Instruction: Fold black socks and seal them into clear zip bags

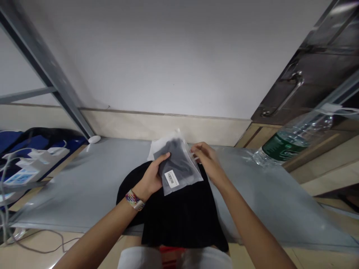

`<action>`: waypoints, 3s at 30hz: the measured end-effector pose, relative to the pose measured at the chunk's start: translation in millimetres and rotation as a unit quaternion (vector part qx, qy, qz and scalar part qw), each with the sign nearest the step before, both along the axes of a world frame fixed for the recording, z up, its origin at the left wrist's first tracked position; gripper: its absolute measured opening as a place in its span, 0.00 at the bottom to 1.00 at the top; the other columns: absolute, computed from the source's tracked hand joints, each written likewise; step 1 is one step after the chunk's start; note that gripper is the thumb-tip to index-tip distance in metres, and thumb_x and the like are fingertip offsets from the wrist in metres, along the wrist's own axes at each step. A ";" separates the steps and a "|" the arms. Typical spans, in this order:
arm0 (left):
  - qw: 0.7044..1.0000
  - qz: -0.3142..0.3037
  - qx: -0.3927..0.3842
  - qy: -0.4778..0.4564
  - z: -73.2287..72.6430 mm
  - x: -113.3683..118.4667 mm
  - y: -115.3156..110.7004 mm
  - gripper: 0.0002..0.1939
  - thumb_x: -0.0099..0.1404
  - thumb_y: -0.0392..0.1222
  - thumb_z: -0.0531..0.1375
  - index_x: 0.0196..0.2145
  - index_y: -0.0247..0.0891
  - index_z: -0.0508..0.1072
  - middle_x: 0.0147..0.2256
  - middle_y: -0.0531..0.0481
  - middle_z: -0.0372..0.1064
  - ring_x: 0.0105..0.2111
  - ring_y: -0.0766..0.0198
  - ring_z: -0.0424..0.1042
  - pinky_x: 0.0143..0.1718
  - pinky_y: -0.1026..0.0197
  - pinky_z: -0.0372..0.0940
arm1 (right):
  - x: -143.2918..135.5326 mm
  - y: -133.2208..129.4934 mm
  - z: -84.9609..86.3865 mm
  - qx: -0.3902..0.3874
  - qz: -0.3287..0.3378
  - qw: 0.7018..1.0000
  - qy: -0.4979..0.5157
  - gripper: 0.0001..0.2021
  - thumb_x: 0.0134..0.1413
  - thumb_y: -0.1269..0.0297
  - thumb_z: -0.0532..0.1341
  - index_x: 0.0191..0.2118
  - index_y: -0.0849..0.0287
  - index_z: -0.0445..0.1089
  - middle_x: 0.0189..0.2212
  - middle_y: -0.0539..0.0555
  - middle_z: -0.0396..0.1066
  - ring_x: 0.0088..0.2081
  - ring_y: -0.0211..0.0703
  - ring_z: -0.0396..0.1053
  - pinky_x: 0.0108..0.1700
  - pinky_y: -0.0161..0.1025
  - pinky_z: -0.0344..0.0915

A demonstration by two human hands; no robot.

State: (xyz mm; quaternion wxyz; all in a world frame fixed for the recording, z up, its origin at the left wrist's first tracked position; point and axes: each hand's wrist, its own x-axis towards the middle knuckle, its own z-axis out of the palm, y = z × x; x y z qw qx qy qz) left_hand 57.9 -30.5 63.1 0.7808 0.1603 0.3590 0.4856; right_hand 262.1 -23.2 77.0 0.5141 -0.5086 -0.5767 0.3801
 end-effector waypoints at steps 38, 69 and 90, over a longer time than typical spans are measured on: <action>0.877 0.012 0.368 0.308 6.7 -26.6 5.1 0.11 0.62 0.44 0.75 0.42 0.40 0.84 0.43 0.43 0.85 0.47 0.53 0.83 0.52 0.57 0.74 | -4.5 -26.0 14.9 0.219 0.139 0.854 -0.451 0.12 0.63 0.68 0.66 0.48 0.50 0.83 0.68 0.59 0.68 0.72 0.66 0.60 0.69 0.69 0.63; 0.868 0.171 0.319 0.338 -12.9 -45.9 2.5 0.13 0.56 0.48 0.78 0.30 0.39 0.83 0.33 0.47 0.82 0.36 0.58 0.78 0.44 0.58 0.72 | 39.2 21.9 44.3 0.194 0.208 0.842 -0.459 0.08 0.68 0.66 0.60 0.36 0.54 0.74 0.36 0.52 0.75 0.36 0.44 0.70 0.40 0.40 0.62; 0.902 0.004 0.302 0.308 -16.4 -45.1 0.3 0.21 0.55 0.44 0.78 0.44 0.38 0.79 0.42 0.47 0.81 0.42 0.58 0.79 0.46 0.61 0.73 | 64.2 -3.7 -28.3 -0.047 0.095 0.985 0.134 0.22 0.53 0.46 0.76 0.29 0.55 0.67 0.26 0.44 0.64 0.27 0.36 0.68 0.31 0.39 0.79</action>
